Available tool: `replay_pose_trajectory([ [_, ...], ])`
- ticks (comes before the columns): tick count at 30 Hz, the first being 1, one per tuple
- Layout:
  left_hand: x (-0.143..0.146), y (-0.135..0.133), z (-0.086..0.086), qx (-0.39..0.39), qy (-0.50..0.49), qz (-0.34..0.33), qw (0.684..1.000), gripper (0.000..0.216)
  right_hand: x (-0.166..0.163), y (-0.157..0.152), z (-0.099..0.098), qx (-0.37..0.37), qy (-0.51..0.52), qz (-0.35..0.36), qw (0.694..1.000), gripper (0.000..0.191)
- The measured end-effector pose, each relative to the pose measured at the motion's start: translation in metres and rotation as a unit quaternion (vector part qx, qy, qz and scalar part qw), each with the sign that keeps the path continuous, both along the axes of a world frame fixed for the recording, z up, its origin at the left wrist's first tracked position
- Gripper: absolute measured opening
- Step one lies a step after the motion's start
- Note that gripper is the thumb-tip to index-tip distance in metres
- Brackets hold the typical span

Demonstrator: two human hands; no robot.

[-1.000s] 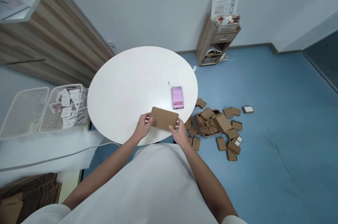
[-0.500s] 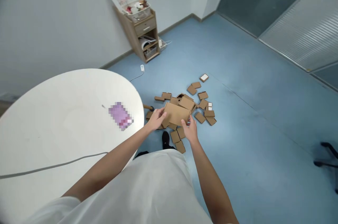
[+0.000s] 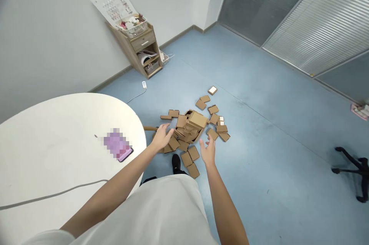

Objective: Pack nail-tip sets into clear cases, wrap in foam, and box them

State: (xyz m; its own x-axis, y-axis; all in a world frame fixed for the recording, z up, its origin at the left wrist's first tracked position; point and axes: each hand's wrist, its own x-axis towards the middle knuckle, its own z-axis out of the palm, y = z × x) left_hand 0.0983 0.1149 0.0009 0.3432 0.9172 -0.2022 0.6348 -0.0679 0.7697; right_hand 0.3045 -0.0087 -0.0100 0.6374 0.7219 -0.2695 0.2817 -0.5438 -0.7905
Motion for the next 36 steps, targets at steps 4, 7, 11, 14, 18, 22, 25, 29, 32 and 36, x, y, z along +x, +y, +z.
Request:
replay_pose_trajectory([
  [4, -0.045, -0.034, 0.0, 0.005, -0.001, 0.04, 0.999, 0.049, -0.028, 0.0, -0.005, 0.023, 0.018, 0.031, 0.999, 0.065],
  [7, -0.074, -0.058, 0.007, -0.01, -0.014, 0.106, 0.994, 0.045, -0.058, 0.014, 0.002, 0.053, 0.042, 0.103, 0.992, 0.061],
  [11, -0.11, -0.092, 0.018, -0.019, -0.064, 0.204, 0.977, 0.041, -0.104, 0.027, 0.012, 0.076, 0.077, 0.226, 0.968, 0.057],
  [14, -0.139, -0.121, 0.026, 0.0, -0.089, 0.279, 0.956, 0.04, -0.142, 0.028, 0.02, 0.084, 0.109, 0.307, 0.942, 0.056],
  [18, -0.186, -0.164, 0.032, 0.004, -0.125, 0.393, 0.911, 0.039, -0.198, 0.019, 0.031, 0.068, 0.153, 0.413, 0.895, 0.05],
  [22, -0.234, -0.211, 0.03, -0.015, -0.164, 0.492, 0.855, 0.041, -0.254, 0.0, 0.041, 0.031, 0.169, 0.493, 0.853, 0.046],
  [25, -0.265, -0.243, 0.027, -0.019, -0.173, 0.527, 0.832, 0.042, -0.287, -0.019, 0.044, 0.009, 0.178, 0.534, 0.827, 0.044],
  [29, -0.295, -0.279, 0.024, -0.014, -0.181, 0.549, 0.816, 0.041, -0.321, -0.043, 0.04, -0.014, 0.173, 0.57, 0.803, 0.041],
  [32, -0.313, -0.302, 0.021, -0.007, -0.195, 0.572, 0.796, 0.04, -0.344, -0.058, 0.037, -0.034, 0.176, 0.585, 0.791, 0.041],
  [36, -0.33, -0.332, 0.017, 0.0, -0.208, 0.607, 0.767, 0.041, -0.377, -0.076, 0.042, -0.053, 0.182, 0.615, 0.766, 0.039],
])
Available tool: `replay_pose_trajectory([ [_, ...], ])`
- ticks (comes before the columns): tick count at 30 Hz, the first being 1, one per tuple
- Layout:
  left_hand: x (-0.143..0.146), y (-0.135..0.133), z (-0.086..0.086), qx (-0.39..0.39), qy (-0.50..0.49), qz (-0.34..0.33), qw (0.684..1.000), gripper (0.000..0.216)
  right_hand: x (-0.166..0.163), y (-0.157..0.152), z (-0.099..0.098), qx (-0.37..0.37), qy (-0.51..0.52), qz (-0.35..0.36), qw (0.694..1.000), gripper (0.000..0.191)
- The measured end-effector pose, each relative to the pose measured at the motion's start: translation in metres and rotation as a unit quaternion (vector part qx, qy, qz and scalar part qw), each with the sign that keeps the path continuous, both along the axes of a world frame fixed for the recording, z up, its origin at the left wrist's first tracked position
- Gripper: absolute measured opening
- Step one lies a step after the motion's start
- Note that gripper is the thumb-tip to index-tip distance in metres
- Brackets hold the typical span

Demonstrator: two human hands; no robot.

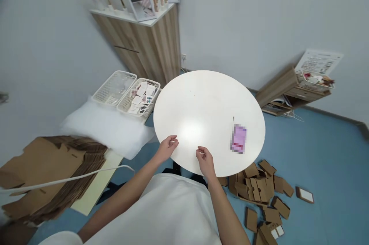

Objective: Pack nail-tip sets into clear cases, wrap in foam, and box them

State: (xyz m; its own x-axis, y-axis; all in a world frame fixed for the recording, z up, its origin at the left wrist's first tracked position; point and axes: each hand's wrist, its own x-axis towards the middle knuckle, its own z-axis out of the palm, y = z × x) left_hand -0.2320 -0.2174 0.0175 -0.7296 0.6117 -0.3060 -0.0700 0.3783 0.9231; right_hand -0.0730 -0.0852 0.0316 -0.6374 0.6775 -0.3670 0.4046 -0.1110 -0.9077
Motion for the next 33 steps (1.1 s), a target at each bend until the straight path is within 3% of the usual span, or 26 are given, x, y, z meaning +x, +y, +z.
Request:
replay_pose_trajectory([
  [6, -0.01, -0.033, 0.006, -0.023, 0.002, 0.08, 0.997, 0.047, -0.041, -0.007, 0.012, -0.01, 0.019, 0.078, 0.997, 0.035],
  [14, -0.012, -0.068, 0.02, -0.067, 0.005, 0.168, 0.984, 0.05, -0.096, 0.0, -0.001, -0.03, 0.03, 0.193, 0.98, 0.039],
  [20, -0.034, -0.085, 0.018, -0.073, 0.004, 0.217, 0.973, 0.047, -0.146, -0.007, 0.0, -0.015, 0.02, 0.284, 0.958, 0.04],
  [26, -0.091, -0.089, 0.005, -0.028, 0.01, 0.279, 0.96, 0.042, -0.222, -0.022, 0.001, 0.03, 0.01, 0.336, 0.941, 0.035],
  [33, -0.201, -0.091, -0.01, 0.014, -0.025, 0.284, 0.958, 0.041, -0.324, -0.047, -0.014, 0.114, -0.002, 0.342, 0.933, 0.031],
])
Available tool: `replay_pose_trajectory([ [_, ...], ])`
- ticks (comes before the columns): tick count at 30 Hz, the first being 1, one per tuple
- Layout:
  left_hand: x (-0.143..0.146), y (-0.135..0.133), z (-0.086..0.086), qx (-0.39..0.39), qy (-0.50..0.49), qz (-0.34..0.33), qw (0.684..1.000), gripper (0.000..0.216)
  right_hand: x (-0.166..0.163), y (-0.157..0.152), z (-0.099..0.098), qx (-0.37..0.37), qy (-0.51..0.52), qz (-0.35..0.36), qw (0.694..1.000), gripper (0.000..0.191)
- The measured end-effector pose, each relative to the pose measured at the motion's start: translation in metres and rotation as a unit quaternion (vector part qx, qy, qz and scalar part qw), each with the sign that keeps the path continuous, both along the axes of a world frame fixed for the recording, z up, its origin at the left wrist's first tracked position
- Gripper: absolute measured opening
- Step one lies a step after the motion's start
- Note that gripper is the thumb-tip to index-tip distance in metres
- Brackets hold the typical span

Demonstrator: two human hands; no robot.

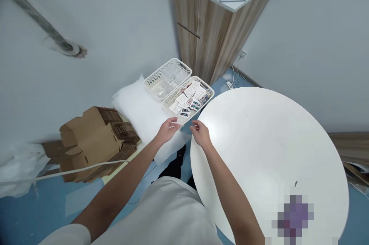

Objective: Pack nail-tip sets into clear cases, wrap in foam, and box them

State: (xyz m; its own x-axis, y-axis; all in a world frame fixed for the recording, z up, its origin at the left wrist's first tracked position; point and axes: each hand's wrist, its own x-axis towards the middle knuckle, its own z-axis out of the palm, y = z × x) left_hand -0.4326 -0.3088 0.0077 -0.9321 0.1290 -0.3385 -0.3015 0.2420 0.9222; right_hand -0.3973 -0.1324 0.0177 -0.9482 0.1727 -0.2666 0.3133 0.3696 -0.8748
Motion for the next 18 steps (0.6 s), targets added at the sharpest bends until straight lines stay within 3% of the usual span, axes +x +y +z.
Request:
replay_pose_trajectory([
  [4, -0.059, 0.008, -0.011, 0.048, -0.058, 0.006, 0.997, 0.041, -0.051, -0.004, -0.019, 0.043, 0.0, 0.0, 0.999, 0.032],
  [8, -0.096, 0.025, -0.03, 0.097, -0.169, 0.001, 0.981, 0.039, -0.089, -0.002, -0.032, 0.117, -0.001, 0.022, 0.993, 0.036],
  [13, -0.11, 0.047, -0.062, 0.099, -0.249, -0.02, 0.963, 0.042, -0.125, 0.003, -0.038, 0.332, -0.022, 0.123, 0.935, 0.041],
  [18, -0.108, 0.058, -0.077, 0.131, -0.277, -0.001, 0.952, 0.044, -0.146, 0.006, -0.044, 0.392, -0.056, 0.196, 0.897, 0.049],
])
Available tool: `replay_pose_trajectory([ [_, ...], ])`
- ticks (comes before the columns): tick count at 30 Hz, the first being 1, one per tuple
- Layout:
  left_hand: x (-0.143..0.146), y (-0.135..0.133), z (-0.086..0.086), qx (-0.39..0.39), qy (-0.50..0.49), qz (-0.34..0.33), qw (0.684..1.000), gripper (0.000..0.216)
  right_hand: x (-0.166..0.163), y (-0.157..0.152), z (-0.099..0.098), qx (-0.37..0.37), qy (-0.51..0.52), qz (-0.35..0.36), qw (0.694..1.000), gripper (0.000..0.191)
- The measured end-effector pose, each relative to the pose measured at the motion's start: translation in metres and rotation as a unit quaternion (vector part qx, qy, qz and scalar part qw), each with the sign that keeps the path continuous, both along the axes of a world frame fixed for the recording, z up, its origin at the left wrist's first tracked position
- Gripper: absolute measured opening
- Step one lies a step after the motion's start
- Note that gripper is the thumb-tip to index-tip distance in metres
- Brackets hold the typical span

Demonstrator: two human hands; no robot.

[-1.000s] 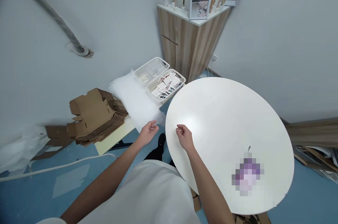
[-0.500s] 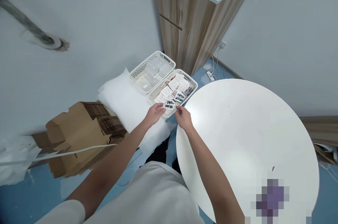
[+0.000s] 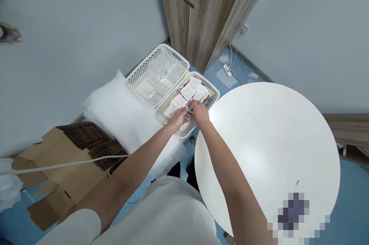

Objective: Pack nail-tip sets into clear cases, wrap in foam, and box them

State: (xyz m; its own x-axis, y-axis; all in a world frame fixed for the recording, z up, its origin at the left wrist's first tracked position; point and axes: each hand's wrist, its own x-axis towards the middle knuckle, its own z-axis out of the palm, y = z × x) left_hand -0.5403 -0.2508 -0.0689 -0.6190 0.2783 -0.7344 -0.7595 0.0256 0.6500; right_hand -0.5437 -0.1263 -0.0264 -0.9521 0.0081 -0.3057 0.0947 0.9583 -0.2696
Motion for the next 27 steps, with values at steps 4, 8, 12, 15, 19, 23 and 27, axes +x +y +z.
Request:
replay_pose_trajectory([
  [4, 0.001, 0.003, 0.004, 0.008, -0.008, 0.027, 1.0, 0.043, -0.007, 0.001, -0.005, 0.015, -0.034, 0.005, 0.999, 0.048],
  [8, 0.001, 0.005, 0.011, 0.031, -0.021, 0.045, 0.998, 0.041, -0.009, 0.002, -0.008, 0.004, -0.047, -0.031, 0.998, 0.051],
  [12, 0.005, 0.008, 0.012, 0.049, -0.019, 0.06, 0.997, 0.04, -0.011, 0.003, -0.009, -0.052, -0.027, -0.06, 0.996, 0.052],
  [15, 0.008, 0.003, 0.013, 0.032, 0.008, 0.081, 0.996, 0.043, -0.012, 0.0, -0.009, -0.119, 0.004, -0.058, 0.991, 0.053],
  [19, 0.007, -0.013, 0.015, -0.025, 0.039, 0.117, 0.992, 0.045, -0.014, -0.01, -0.012, -0.213, 0.027, -0.022, 0.976, 0.059],
  [23, 0.002, -0.028, 0.015, -0.053, 0.06, 0.097, 0.992, 0.042, -0.007, -0.016, -0.014, -0.239, 0.067, -0.032, 0.968, 0.059],
  [27, -0.009, -0.033, 0.008, -0.1, 0.112, 0.056, 0.987, 0.046, 0.005, -0.011, -0.018, -0.211, 0.054, -0.144, 0.965, 0.052],
])
